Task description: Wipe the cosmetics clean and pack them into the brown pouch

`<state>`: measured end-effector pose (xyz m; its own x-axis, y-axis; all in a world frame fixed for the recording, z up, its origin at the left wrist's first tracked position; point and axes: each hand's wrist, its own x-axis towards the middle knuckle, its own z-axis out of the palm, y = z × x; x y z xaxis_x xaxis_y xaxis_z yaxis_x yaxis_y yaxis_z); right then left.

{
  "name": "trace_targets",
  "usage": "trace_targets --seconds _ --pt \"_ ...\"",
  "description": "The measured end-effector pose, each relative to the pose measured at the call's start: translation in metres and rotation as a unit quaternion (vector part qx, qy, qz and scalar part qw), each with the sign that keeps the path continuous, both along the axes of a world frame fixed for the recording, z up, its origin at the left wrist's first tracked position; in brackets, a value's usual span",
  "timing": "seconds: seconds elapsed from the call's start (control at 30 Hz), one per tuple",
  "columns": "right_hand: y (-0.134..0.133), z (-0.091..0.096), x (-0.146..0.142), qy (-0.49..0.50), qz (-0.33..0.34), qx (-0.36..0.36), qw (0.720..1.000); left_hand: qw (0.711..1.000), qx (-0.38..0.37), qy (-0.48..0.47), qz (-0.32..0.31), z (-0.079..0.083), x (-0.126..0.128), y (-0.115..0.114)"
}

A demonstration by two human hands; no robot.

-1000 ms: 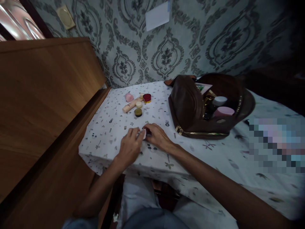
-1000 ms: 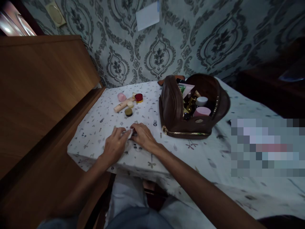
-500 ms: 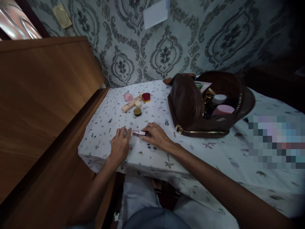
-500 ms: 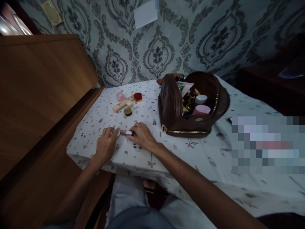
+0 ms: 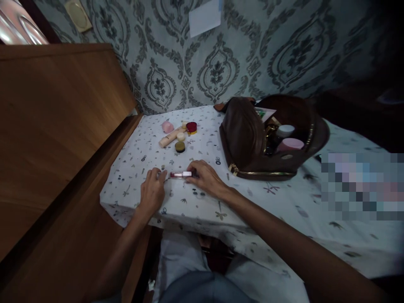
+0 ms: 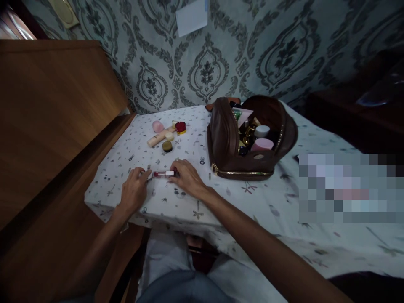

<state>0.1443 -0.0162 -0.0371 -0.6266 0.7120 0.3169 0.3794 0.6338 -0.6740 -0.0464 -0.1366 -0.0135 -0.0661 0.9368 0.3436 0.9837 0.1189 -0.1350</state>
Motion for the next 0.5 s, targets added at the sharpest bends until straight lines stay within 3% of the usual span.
trace_targets --seconds 0.13,0.27,0.37,0.5 --pt "0.0 -0.001 -0.001 0.002 0.002 0.0 1.0 0.997 0.057 0.006 -0.06 0.002 0.021 0.008" --pt "0.001 -0.004 -0.002 -0.008 0.003 0.019 1.0 0.989 0.029 0.028 -0.144 0.001 0.051 0.014" --pt "0.002 -0.005 -0.001 -0.023 0.011 0.017 1.0 0.991 -0.002 0.037 -0.132 0.0 0.055 0.014" --pt "0.002 -0.005 0.001 -0.022 0.025 0.016 0.999 0.996 -0.005 0.044 -0.083 -0.002 0.033 0.008"
